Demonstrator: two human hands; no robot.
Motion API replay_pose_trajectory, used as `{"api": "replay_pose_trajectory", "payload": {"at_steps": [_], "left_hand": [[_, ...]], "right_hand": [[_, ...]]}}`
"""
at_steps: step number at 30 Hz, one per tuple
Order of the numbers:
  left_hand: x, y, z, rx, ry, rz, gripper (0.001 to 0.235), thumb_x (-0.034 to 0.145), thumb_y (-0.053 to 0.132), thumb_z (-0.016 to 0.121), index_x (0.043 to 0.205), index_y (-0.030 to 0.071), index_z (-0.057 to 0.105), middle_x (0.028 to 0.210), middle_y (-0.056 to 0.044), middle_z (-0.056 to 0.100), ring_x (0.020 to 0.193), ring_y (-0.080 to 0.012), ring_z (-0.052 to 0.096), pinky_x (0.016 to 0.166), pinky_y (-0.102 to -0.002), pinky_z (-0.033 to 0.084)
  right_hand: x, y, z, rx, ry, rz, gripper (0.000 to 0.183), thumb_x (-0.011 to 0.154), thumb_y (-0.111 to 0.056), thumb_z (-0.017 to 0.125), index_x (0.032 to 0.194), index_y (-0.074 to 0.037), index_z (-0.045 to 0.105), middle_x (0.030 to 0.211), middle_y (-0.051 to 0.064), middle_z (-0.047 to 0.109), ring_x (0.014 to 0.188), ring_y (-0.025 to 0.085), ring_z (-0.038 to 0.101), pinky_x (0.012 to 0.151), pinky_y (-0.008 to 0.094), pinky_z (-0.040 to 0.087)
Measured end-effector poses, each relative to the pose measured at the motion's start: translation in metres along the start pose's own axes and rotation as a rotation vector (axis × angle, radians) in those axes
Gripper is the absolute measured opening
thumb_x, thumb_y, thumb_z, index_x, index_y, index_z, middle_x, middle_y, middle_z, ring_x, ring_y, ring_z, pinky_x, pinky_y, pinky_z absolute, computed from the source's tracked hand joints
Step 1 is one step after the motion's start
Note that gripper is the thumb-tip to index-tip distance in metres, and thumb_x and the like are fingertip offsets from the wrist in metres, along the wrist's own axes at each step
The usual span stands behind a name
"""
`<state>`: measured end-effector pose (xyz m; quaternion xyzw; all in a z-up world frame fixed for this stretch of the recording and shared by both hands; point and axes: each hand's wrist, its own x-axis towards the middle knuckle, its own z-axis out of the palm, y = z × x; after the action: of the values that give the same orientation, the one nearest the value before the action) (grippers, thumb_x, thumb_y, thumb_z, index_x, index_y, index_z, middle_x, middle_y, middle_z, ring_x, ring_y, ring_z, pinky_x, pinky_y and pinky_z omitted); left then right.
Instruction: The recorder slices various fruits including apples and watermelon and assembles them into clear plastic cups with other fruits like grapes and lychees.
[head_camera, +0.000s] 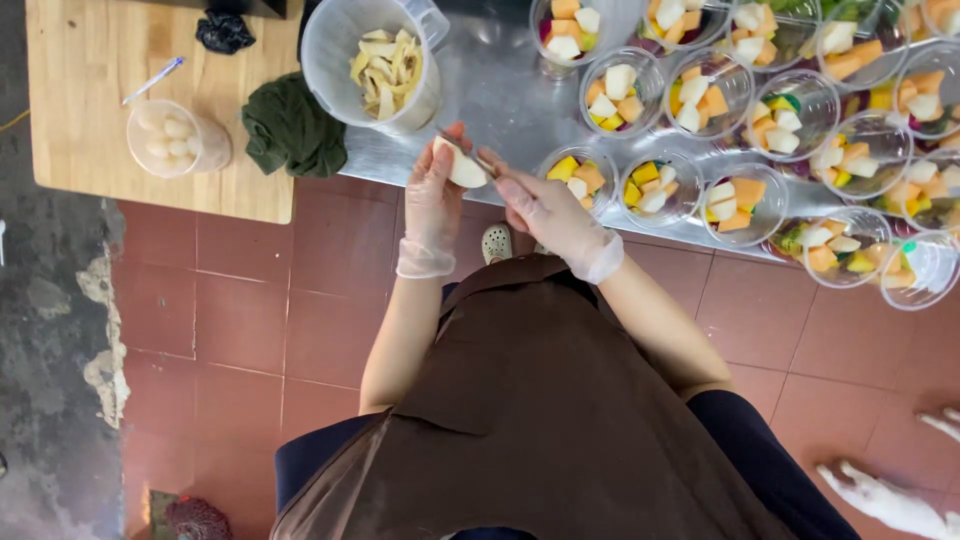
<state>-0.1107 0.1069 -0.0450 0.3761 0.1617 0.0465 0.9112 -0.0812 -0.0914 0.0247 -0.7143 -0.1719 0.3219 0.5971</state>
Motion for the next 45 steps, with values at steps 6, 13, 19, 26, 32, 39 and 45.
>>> {"api": "replay_pose_trajectory", "payload": {"at_steps": [6,13,19,26,32,39,45], "left_hand": [[-0.034,0.023,0.059,0.133,0.201,0.210,0.063,0.110,0.051,0.046,0.134,-0.004,0.065,0.089,-0.001,0.057,0.075,-0.0080,0.052,0.063,-0.023,0.044],[-0.050,0.042,0.066,0.174,0.233,0.241,0.065,0.107,0.051,0.046,0.132,-0.006,0.064,0.081,-0.003,0.060,0.069,-0.0125,0.057,0.059,-0.026,0.047],[-0.036,0.031,0.039,0.075,0.236,0.277,0.079,0.107,0.058,0.034,0.137,-0.010,0.062,0.117,-0.007,0.070,0.103,-0.0135,0.064,0.094,-0.027,0.052],[0.031,0.061,-0.021,1.052,0.280,0.893,0.039,0.108,0.021,0.056,0.142,0.007,0.046,0.136,-0.013,0.051,0.102,-0.0225,0.060,0.092,-0.031,0.053],[0.111,0.105,-0.056,0.573,0.292,0.557,0.034,0.114,0.022,0.039,0.130,0.002,0.062,0.128,-0.012,0.068,0.116,-0.0201,0.064,0.103,-0.031,0.051],[0.133,0.145,-0.082,0.276,0.071,0.284,0.044,0.114,0.032,0.046,0.132,-0.002,0.064,0.126,-0.012,0.067,0.109,-0.0170,0.065,0.096,-0.032,0.055],[0.134,0.157,-0.087,0.540,-0.021,0.196,0.060,0.113,0.043,0.029,0.129,0.001,0.068,0.112,-0.006,0.075,0.090,-0.0107,0.068,0.082,-0.026,0.056]], "right_hand": [[-0.002,0.001,0.018,-0.567,-0.037,-0.298,0.054,0.109,-0.046,0.048,0.159,-0.027,0.042,0.094,0.016,0.075,0.078,0.037,0.071,0.071,0.043,0.055],[0.008,-0.021,0.004,-0.635,-0.183,-0.372,0.055,0.107,-0.041,0.053,0.159,-0.032,0.038,0.091,0.013,0.075,0.075,0.037,0.070,0.067,0.044,0.055],[0.045,0.001,0.018,-0.726,-0.018,-0.458,0.058,0.110,-0.039,0.055,0.163,-0.028,0.037,0.080,0.016,0.070,0.067,0.037,0.066,0.063,0.045,0.052],[0.104,-0.041,0.049,0.320,-0.209,0.239,0.061,0.105,-0.048,0.045,0.158,-0.018,0.045,0.062,-0.005,0.042,0.049,0.006,0.032,0.043,0.024,0.027],[0.157,-0.051,0.079,0.047,-0.028,-0.045,0.055,0.111,-0.044,0.048,0.162,-0.026,0.042,0.068,-0.001,0.052,0.058,0.010,0.048,0.055,0.029,0.043],[0.189,-0.058,0.107,-0.772,0.134,-0.045,0.055,0.105,-0.043,0.053,0.158,-0.042,0.038,0.081,0.019,0.072,0.075,0.040,0.070,0.071,0.049,0.055],[0.205,-0.034,0.109,-0.708,0.174,-0.111,0.055,0.107,-0.041,0.050,0.159,-0.043,0.032,0.093,0.017,0.074,0.075,0.042,0.070,0.070,0.047,0.057]]}}
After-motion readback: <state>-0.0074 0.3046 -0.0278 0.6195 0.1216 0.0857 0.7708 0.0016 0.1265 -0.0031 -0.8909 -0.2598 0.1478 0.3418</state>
